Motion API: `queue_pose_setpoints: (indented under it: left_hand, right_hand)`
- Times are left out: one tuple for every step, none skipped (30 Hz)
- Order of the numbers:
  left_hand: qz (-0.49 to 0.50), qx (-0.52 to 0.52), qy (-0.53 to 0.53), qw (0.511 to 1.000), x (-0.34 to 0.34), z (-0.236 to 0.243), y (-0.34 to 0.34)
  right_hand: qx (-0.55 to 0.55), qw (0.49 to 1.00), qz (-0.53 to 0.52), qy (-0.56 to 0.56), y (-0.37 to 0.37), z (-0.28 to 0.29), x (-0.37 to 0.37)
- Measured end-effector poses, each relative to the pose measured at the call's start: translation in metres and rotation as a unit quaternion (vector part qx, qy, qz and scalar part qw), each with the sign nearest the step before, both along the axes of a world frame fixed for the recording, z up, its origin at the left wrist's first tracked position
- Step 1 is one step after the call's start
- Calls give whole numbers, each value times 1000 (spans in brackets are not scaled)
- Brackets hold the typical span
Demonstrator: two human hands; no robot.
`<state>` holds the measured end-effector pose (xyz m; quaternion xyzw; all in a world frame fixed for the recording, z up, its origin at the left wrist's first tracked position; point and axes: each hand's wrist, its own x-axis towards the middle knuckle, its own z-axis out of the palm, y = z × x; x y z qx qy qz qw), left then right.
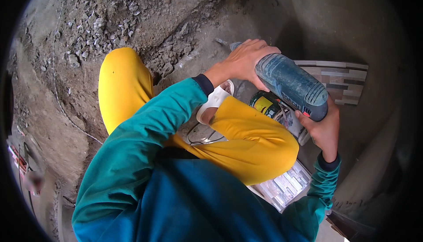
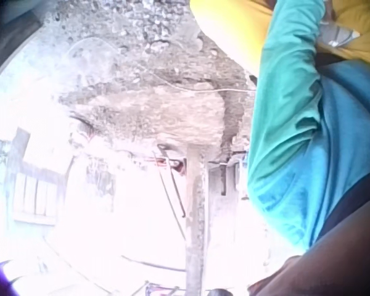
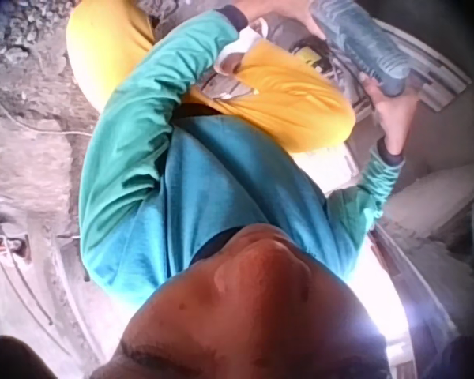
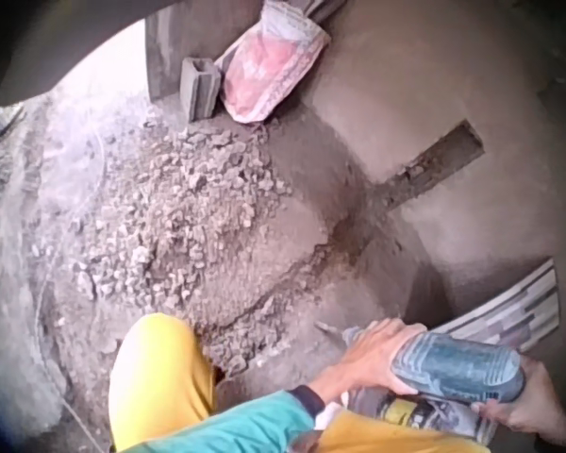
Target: Using a hammer drill to drill into a concrete wall in a construction site.
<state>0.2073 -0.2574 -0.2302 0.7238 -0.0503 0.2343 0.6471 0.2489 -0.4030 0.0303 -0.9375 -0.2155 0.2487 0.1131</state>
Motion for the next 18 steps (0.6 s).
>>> queue_pose_setpoints:
  left_hand:
    - [-4,2,-2,1000,0,1,0]
    - [-5,6,6,1000,1,1,1]
    - [-12,5,2,1000,1,1,2]
    - [-21,3,-3,1000,1,2,2]
    - [-20,6,-2,1000,1,3,3]
    - [-21,7,-1,1000,1,4,3]
    - [-29,7,-3,1000,1,4,4]
    - [-27,10,0,1000,1,5,4]
    - [-23,6,3,1000,1,5,4]
    - [-13,1,3,1000,1,5,4]
    - [-19,5,6,1000,1,5,4]
    - [-15,0,3,1000,1,4,4]
    - [2,-9,-11,1000,1,3,5]
    - [-11,-2,0,1000,1,0,7]
    - [8,-12,-7,1000,0,-2,9]
    - [28,-20,-33,999,-2,-6,10]
    - [31,-22,-17,999,-4,-11,14]
    - [23,-17,5,1000,-7,-17,19]
  right_hand:
    - [-6,1000,-9,3,0,0,0]
    - [-8,1000,-22,10,0,-1,0]
    - [-12,999,-31,17,0,-1,-1]
    - [-8,999,-33,18,1,-2,-1]
    - [-3,1000,-19,16,2,-2,-1]
    - [5,1000,-2,6,2,-3,-1]
    - [8,1000,-8,13,4,-3,0]
    - [0,1000,5,6,4,-3,0]
    - [1,1000,15,-8,5,-3,1]
    - [-6,1000,18,-1,6,-2,2]
    - [-7,1000,21,1,8,-1,3]
    - [-2,1000,30,5,9,1,3]
    - [-7,1000,23,5,12,2,4]
    - [-9,999,40,-1,15,1,5]
    - [9,998,65,-3,18,0,5]
    - [-11,998,58,-8,22,-4,4]
    - [-8,998,63,-6,25,-8,2]
    - [14,997,75,0,28,-14,2]
